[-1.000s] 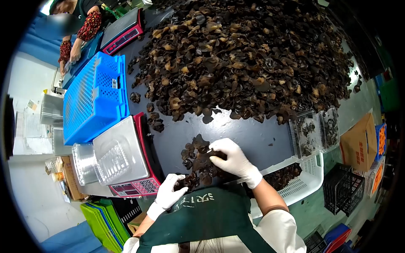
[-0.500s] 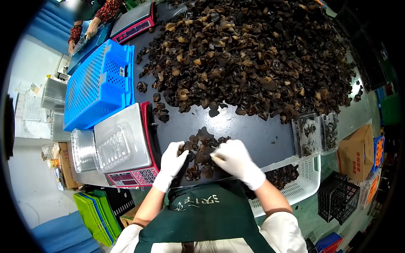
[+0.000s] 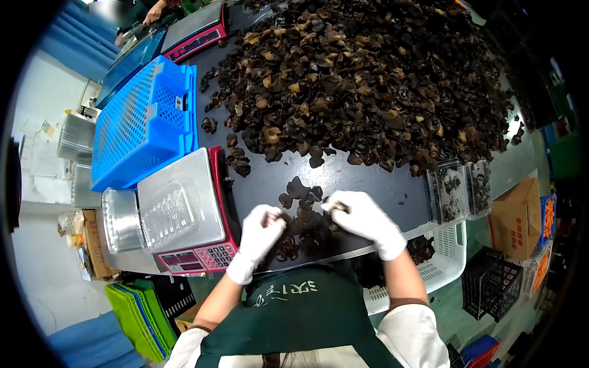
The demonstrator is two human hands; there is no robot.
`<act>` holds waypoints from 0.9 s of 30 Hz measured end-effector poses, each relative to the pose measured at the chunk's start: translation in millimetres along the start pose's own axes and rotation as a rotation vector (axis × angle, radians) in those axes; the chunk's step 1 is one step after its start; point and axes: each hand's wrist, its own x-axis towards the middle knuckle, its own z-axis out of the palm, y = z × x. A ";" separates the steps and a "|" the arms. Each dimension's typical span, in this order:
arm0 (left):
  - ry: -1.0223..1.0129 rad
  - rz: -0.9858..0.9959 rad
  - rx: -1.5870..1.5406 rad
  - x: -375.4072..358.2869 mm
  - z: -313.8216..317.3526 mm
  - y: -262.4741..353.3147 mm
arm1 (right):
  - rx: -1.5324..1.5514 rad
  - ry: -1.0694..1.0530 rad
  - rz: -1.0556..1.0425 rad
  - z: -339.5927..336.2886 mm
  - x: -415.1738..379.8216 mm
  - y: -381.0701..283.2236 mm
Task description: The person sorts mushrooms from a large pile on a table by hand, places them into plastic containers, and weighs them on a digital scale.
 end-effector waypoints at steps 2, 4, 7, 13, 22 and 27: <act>-0.396 -0.098 -0.205 -20.4 3.0 48.8 | -0.027 -0.282 -0.033 -40.2 -24.5 17.9; -0.558 0.007 -0.200 -27.9 10.6 44.1 | -0.033 -0.370 0.151 -57.4 -44.2 12.0; -0.235 0.085 0.026 -10.0 13.0 10.8 | -0.245 -0.117 0.133 -38.8 -45.3 -7.2; 0.015 0.114 0.261 31.9 12.3 -36.1 | -0.589 0.191 -0.553 55.4 13.7 20.8; -0.007 0.169 0.467 40.5 18.7 -44.4 | -1.053 0.030 -0.508 95.8 51.2 25.6; 0.148 0.178 0.214 35.8 7.6 -45.3 | -0.465 0.217 -0.623 76.3 44.5 17.8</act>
